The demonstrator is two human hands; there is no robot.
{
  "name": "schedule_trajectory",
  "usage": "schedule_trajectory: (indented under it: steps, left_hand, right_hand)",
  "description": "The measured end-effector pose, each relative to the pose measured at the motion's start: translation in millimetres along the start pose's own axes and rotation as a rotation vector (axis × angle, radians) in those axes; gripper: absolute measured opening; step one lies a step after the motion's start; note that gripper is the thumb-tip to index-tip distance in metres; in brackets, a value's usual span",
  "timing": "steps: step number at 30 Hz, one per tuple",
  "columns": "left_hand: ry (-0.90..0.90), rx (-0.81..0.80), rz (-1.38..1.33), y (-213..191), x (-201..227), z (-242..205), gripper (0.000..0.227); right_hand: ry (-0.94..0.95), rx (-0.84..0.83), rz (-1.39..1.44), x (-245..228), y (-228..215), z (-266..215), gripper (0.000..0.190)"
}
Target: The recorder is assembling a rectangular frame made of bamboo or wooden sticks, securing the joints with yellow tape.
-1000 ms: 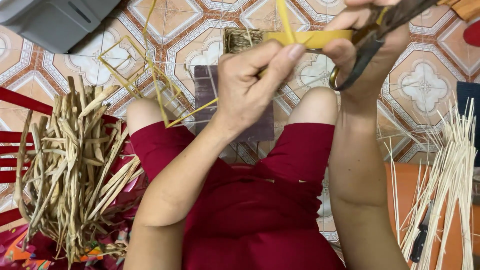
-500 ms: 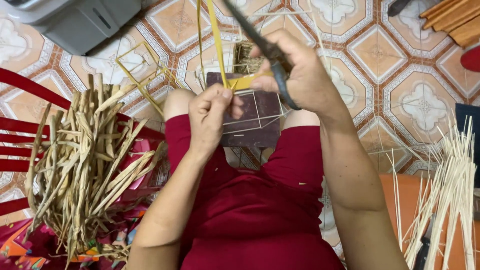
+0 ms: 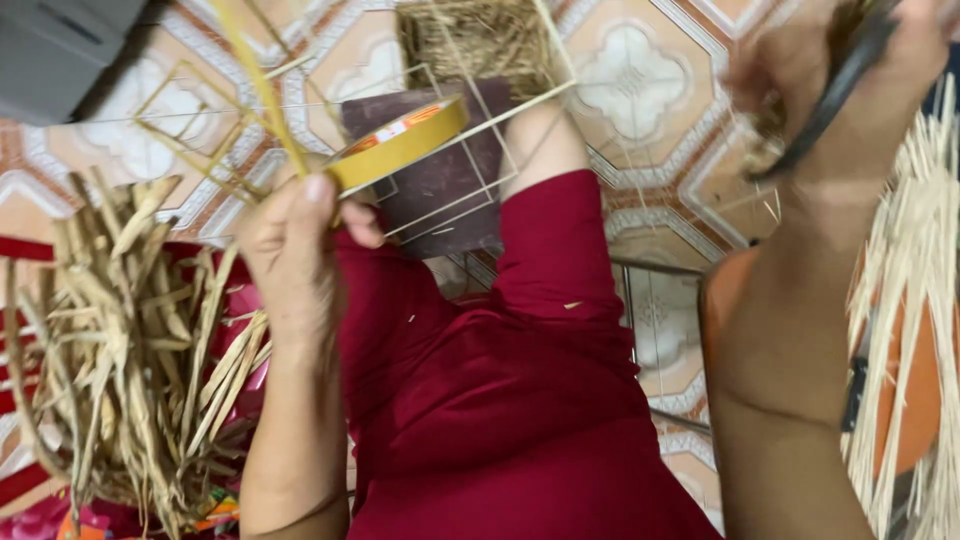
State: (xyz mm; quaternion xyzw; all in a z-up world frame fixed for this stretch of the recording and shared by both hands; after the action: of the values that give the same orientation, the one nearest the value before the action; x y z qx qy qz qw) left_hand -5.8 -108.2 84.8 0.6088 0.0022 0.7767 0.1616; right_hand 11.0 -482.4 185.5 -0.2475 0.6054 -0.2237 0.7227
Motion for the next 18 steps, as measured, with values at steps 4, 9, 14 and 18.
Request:
schedule_trajectory:
  steps: [4, 9, 14, 18]
  left_hand:
    - [-0.006, 0.024, -0.089, -5, -2, -8, 0.025]
    - [0.047, -0.013, -0.086, -13, -6, -11, 0.034]
    - [0.083, -0.019, -0.127, -16, -7, -12, 0.033]
    - [0.055, 0.067, -0.080, -5, 0, -8, 0.027]
  right_hand:
    - [0.361, 0.069, -0.223, 135, -13, -88, 0.028]
    - [1.084, -0.063, -0.411, 236, -7, -206, 0.045]
    - [1.277, -0.076, -0.477, 217, -5, -245, 0.057]
    - [1.102, -0.336, -0.635, 259, -26, -290, 0.067]
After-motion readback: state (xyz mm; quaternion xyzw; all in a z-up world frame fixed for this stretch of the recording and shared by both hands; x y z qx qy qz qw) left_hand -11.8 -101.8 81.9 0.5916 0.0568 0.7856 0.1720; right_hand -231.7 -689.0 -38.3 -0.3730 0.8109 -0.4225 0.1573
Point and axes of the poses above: each hand's wrist, its own z-axis towards the middle knuckle, its own y-axis out of the palm, x = y × z, the point moved 1 cm from there along z, towards the middle knuckle, and after that the axes turned 12 degrees about -x, right-handed, at the moved point
